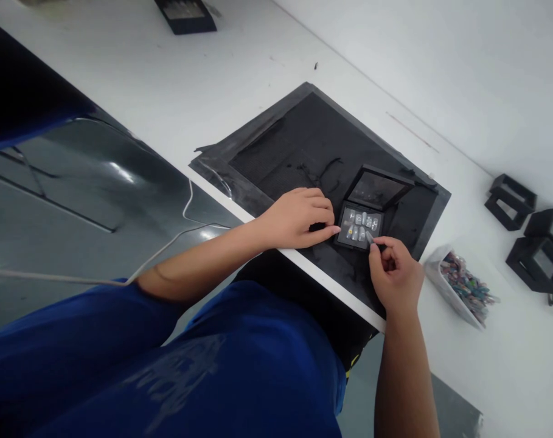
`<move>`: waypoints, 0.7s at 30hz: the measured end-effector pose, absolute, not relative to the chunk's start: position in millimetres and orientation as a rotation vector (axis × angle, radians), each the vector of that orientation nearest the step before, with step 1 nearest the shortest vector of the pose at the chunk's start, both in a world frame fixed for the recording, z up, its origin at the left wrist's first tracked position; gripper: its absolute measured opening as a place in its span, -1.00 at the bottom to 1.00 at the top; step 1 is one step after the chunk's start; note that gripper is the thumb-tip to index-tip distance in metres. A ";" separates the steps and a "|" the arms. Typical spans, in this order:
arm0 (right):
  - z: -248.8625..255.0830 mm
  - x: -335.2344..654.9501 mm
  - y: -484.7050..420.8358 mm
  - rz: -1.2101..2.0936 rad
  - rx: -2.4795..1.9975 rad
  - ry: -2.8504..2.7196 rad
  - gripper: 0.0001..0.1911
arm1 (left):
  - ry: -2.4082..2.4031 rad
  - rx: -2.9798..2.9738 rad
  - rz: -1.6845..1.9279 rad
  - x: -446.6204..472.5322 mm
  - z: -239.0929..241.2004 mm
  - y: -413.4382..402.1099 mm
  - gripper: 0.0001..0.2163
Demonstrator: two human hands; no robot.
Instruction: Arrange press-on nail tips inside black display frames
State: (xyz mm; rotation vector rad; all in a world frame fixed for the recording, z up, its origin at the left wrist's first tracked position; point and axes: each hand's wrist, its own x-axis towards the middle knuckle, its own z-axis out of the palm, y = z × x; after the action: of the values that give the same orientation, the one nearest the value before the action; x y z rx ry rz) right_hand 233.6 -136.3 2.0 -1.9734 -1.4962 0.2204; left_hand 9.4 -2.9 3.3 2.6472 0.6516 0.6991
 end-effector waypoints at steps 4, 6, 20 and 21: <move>2.1 232.7 -133.7 0.212 -2.003 -1.496 -0.76 | 0.657 2.642 0.694 9.7 4.1 -2.8 -0.67; 2.5 232.2 -132.7 0.197 -2.016 -1.486 -0.76 | 0.636 2.632 0.687 9.5 4.4 -2.6 -0.67; 4.1 233.5 -136.6 0.264 -1.971 -1.543 -0.72 | 0.527 2.583 0.646 7.8 7.7 -3.1 -0.71; 4.2 233.6 -137.2 0.269 -1.960 -1.549 -0.73 | 0.536 2.582 0.646 7.9 7.4 -3.1 -0.71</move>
State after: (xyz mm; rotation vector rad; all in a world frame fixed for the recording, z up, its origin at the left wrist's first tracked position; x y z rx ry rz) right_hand 233.6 -137.2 4.2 -1.9597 -1.5493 0.2687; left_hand 7.9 -3.1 7.4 2.5824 0.5360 0.6459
